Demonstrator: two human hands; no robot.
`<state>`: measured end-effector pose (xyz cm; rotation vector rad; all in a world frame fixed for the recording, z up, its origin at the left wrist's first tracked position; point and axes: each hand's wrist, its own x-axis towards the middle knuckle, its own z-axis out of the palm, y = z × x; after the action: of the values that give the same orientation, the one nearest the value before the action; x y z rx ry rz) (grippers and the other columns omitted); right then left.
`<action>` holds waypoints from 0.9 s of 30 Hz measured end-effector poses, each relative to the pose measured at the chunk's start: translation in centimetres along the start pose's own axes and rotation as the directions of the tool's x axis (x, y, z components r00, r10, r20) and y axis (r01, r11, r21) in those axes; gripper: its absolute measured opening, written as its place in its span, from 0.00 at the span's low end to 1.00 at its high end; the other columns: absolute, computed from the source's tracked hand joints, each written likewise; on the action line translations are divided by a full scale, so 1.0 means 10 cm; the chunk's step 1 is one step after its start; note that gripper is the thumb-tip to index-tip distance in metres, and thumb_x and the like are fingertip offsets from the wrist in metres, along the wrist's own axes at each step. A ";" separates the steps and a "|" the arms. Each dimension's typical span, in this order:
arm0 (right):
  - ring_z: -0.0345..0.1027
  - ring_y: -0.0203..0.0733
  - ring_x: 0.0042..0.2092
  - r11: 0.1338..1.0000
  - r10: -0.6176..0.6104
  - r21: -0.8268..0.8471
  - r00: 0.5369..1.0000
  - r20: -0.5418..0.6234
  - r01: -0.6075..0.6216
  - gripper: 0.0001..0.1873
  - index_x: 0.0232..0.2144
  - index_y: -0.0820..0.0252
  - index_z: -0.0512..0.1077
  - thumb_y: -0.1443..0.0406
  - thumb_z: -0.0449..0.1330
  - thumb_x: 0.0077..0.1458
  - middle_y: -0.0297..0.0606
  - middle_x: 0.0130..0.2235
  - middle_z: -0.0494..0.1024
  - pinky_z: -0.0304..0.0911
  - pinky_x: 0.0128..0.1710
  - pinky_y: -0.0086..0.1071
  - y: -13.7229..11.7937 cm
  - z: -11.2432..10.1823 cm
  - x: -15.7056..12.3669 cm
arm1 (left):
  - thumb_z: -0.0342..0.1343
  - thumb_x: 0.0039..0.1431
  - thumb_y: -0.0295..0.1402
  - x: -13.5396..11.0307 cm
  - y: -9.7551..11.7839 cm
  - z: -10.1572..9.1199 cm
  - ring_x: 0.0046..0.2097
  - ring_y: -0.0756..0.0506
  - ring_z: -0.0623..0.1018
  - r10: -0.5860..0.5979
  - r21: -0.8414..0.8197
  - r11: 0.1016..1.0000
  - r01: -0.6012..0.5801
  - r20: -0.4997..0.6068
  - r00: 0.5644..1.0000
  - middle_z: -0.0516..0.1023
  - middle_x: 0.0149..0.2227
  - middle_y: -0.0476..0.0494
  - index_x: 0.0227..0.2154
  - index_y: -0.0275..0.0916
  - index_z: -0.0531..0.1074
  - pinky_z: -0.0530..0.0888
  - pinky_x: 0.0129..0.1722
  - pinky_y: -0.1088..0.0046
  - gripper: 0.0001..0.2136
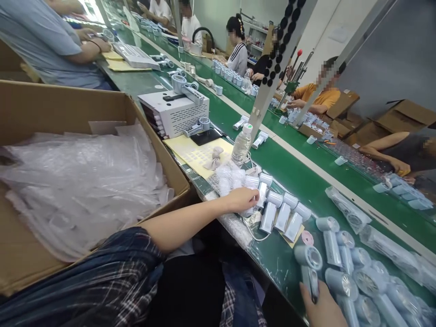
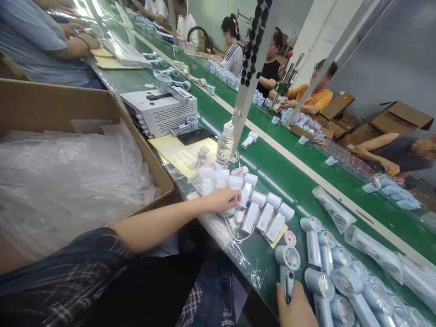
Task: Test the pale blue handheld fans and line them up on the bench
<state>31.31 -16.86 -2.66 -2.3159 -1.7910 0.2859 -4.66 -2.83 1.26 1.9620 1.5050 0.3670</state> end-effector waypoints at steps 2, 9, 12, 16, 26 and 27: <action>0.78 0.60 0.32 0.984 0.062 0.163 0.995 0.077 -0.074 0.25 0.39 0.49 0.75 0.41 0.57 0.50 0.44 0.30 0.82 0.69 0.30 0.45 -0.45 -0.09 0.01 | 0.52 0.64 0.32 0.00 -0.02 0.00 0.43 0.40 0.79 -0.001 -0.039 0.999 0.001 -0.003 1.000 0.82 0.41 0.42 0.41 0.41 0.75 0.70 0.42 0.68 0.08; 0.77 0.54 0.39 0.833 -0.318 0.481 0.948 0.016 0.272 0.40 0.56 0.65 0.71 0.40 0.52 0.57 0.49 0.41 0.83 0.69 0.41 0.40 -1.72 0.14 0.31 | 0.47 0.64 0.27 0.08 -0.14 -0.01 0.30 0.49 0.73 -0.033 -0.314 0.949 0.010 -0.069 0.997 0.73 0.29 0.51 0.48 0.39 0.71 0.70 0.33 0.74 0.12; 0.77 0.54 0.40 0.846 -0.436 0.391 0.892 0.116 0.362 0.35 0.56 0.65 0.72 0.44 0.50 0.62 0.51 0.44 0.83 0.68 0.42 0.40 -1.87 0.29 0.42 | 0.42 0.66 0.25 0.08 -0.20 -0.07 0.24 0.51 0.67 -0.100 -0.400 0.916 0.032 -0.149 0.984 0.68 0.27 0.53 0.53 0.37 0.66 0.68 0.27 0.76 0.15; 0.78 0.57 0.40 0.898 -0.439 0.051 0.883 0.168 0.437 0.29 0.59 0.64 0.70 0.52 0.50 0.65 0.51 0.41 0.84 0.65 0.38 0.39 -2.01 0.27 0.39 | 0.43 0.68 0.26 -0.07 -0.14 -0.13 0.36 0.49 0.75 -0.086 -0.397 0.917 -0.038 -0.289 0.953 0.75 0.36 0.49 0.52 0.41 0.68 0.72 0.38 0.74 0.15; 0.68 0.50 0.25 0.783 -0.343 0.614 0.892 0.296 0.098 0.28 0.30 0.54 0.68 0.39 0.48 0.56 0.46 0.29 0.78 0.63 0.25 0.40 -2.02 0.08 0.43 | 0.44 0.69 0.23 -0.57 0.14 -0.22 0.36 0.44 0.73 0.662 0.611 0.637 -0.470 -0.122 0.739 0.76 0.36 0.42 0.57 0.41 0.71 0.62 0.30 0.64 0.19; 0.68 0.52 0.25 0.724 -0.335 0.690 0.884 0.326 0.020 0.29 0.31 0.52 0.68 0.37 0.47 0.56 0.46 0.30 0.79 0.64 0.23 0.42 -1.99 0.07 0.44 | 0.45 0.69 0.23 -0.58 0.14 -0.28 0.36 0.44 0.73 0.646 0.606 0.651 -0.457 -0.126 0.753 0.76 0.36 0.42 0.58 0.39 0.71 0.63 0.30 0.64 0.19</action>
<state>13.66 -7.67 1.96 -1.6083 -1.6653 1.2725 -6.94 -7.67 5.16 2.9761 1.2219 0.6107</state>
